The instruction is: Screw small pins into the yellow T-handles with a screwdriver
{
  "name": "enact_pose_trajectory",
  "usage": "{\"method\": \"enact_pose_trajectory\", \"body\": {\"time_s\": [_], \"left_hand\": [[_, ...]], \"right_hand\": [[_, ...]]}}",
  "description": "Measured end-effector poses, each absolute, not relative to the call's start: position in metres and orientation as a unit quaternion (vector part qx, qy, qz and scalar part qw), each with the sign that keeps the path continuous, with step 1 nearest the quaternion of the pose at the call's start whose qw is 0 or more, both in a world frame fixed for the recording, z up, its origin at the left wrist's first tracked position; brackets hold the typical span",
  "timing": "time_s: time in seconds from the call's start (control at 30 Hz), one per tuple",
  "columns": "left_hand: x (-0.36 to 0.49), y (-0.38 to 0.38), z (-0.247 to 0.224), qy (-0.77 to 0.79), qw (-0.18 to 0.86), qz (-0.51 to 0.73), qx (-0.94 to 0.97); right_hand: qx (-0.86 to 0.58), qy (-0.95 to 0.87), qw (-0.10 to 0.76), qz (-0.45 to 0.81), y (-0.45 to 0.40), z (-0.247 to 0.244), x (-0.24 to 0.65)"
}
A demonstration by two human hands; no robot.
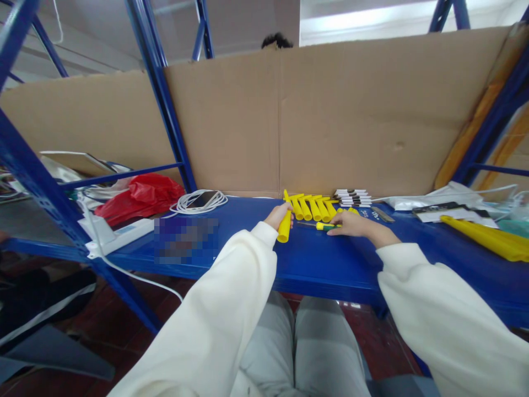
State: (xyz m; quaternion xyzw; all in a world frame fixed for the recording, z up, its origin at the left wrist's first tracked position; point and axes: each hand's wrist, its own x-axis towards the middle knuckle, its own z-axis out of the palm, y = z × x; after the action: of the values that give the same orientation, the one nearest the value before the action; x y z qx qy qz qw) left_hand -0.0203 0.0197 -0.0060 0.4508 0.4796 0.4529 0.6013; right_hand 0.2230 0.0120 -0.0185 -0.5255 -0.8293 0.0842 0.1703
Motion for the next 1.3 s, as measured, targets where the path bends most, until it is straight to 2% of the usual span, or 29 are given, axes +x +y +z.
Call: {"method": "enact_pose_trajectory", "body": {"time_s": [0.2, 0.33, 0.47, 0.67, 1.3], "left_hand": [[-0.020, 0.017, -0.004, 0.513, 0.532, 0.449, 0.502], [-0.020, 0.015, -0.004, 0.506, 0.511, 0.442, 0.536], [-0.018, 0.012, -0.005, 0.500, 0.501, 0.381, 0.595], [-0.015, 0.006, -0.004, 0.503, 0.479, 0.339, 0.634], [-0.012, -0.004, 0.005, 0.521, 0.473, 0.321, 0.634]], "right_hand": [[-0.538, -0.829, 0.154, 0.005, 0.007, -0.016, 0.217], [-0.556, -0.810, 0.183, -0.038, 0.006, -0.014, 0.221], [-0.579, -0.782, 0.214, -0.081, 0.011, -0.015, 0.228], [-0.594, -0.776, 0.199, -0.075, 0.014, -0.018, 0.232], [-0.583, -0.782, 0.198, -0.097, 0.017, -0.020, 0.234]]}}
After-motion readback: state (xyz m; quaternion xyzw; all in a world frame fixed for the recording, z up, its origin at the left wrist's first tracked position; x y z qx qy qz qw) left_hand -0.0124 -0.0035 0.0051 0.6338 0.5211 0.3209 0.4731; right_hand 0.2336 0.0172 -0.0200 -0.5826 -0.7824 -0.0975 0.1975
